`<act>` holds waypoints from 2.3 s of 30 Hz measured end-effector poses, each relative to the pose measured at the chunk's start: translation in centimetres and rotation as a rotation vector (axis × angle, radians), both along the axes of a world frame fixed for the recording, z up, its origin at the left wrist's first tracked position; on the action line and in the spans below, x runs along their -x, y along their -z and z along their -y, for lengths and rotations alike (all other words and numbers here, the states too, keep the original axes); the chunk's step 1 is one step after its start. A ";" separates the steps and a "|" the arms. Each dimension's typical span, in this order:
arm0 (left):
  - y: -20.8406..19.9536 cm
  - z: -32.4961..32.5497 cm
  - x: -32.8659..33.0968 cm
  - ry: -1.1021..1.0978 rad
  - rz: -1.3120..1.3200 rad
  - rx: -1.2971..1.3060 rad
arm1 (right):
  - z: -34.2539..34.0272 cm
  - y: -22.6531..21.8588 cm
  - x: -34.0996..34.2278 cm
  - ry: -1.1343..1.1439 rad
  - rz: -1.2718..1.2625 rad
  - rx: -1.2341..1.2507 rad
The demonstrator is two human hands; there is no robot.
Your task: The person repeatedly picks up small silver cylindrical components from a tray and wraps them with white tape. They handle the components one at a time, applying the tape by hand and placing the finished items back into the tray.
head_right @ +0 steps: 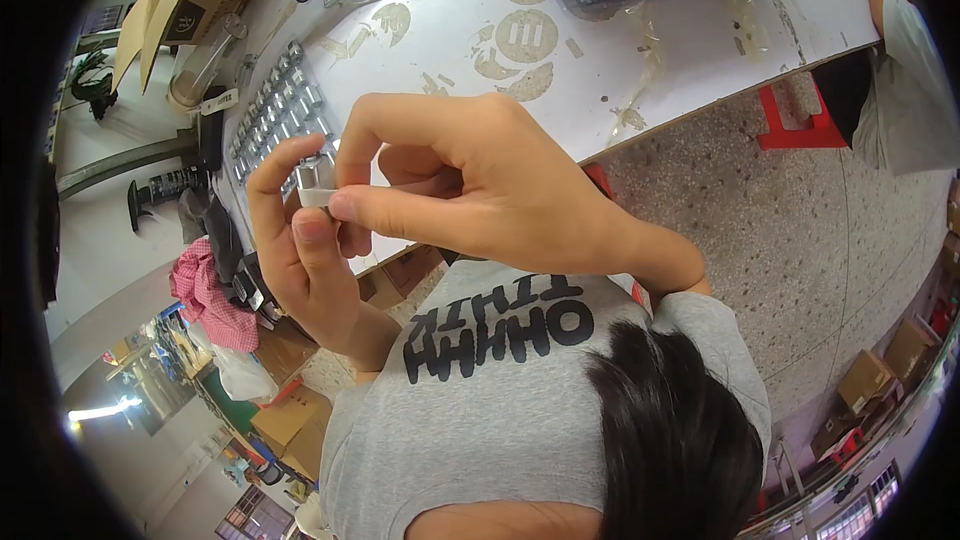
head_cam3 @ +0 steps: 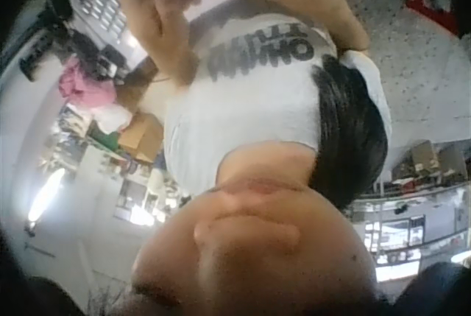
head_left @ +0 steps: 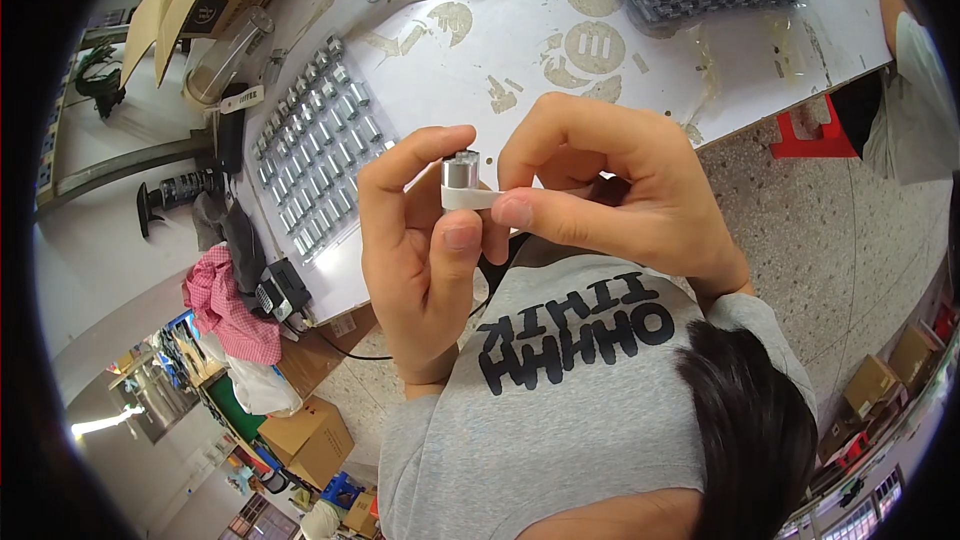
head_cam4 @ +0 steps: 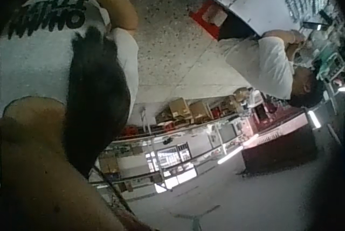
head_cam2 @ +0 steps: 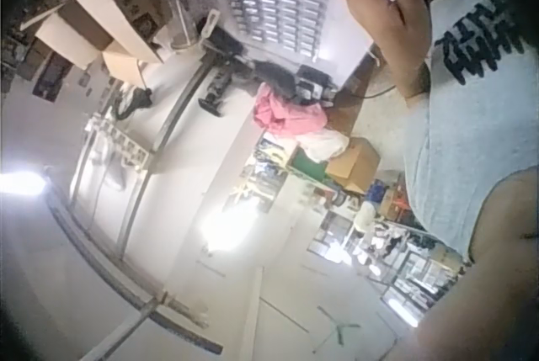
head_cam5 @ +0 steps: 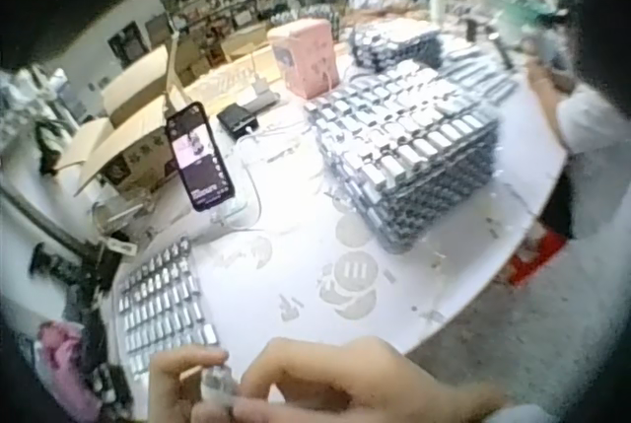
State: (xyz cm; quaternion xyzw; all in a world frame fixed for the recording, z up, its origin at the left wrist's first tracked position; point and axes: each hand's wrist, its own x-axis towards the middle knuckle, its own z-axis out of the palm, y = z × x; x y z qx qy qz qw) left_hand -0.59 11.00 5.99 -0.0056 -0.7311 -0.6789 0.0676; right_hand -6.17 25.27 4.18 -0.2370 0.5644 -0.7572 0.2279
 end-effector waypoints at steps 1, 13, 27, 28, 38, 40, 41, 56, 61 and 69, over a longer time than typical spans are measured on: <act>0.1 0.0 0.0 0.004 -0.009 -0.024 | 0.0 -0.1 -0.1 0.005 0.010 0.003; 0.4 -0.4 0.3 -0.041 -0.085 0.024 | 0.0 -0.7 0.4 0.011 -0.176 -0.153; -0.3 -1.2 0.3 -0.087 -0.021 0.061 | 1.2 0.1 -0.1 0.170 -0.340 -0.020; -0.4 -1.2 0.3 -0.083 -0.033 0.083 | 1.1 0.1 -0.1 0.169 -0.325 -0.008; -1.5 1.2 1.0 0.025 -0.193 0.464 | 0.0 -0.5 0.7 0.080 -0.199 -0.024; -1.6 1.1 1.3 0.036 -0.199 0.332 | -0.2 -0.3 0.9 0.046 -0.182 -0.004; -1.5 1.1 1.5 0.062 -0.245 0.376 | -0.2 -0.2 0.9 0.029 -0.174 0.007; -1.8 1.4 2.3 -0.007 -0.392 0.662 | -1.4 0.0 1.1 0.017 -0.116 -0.123; -3.0 1.5 2.1 -0.025 -0.299 0.814 | -1.1 0.1 0.7 0.035 -0.155 -0.134; -4.0 1.7 2.3 0.082 -0.265 0.868 | -0.4 0.7 0.6 0.061 -0.119 0.026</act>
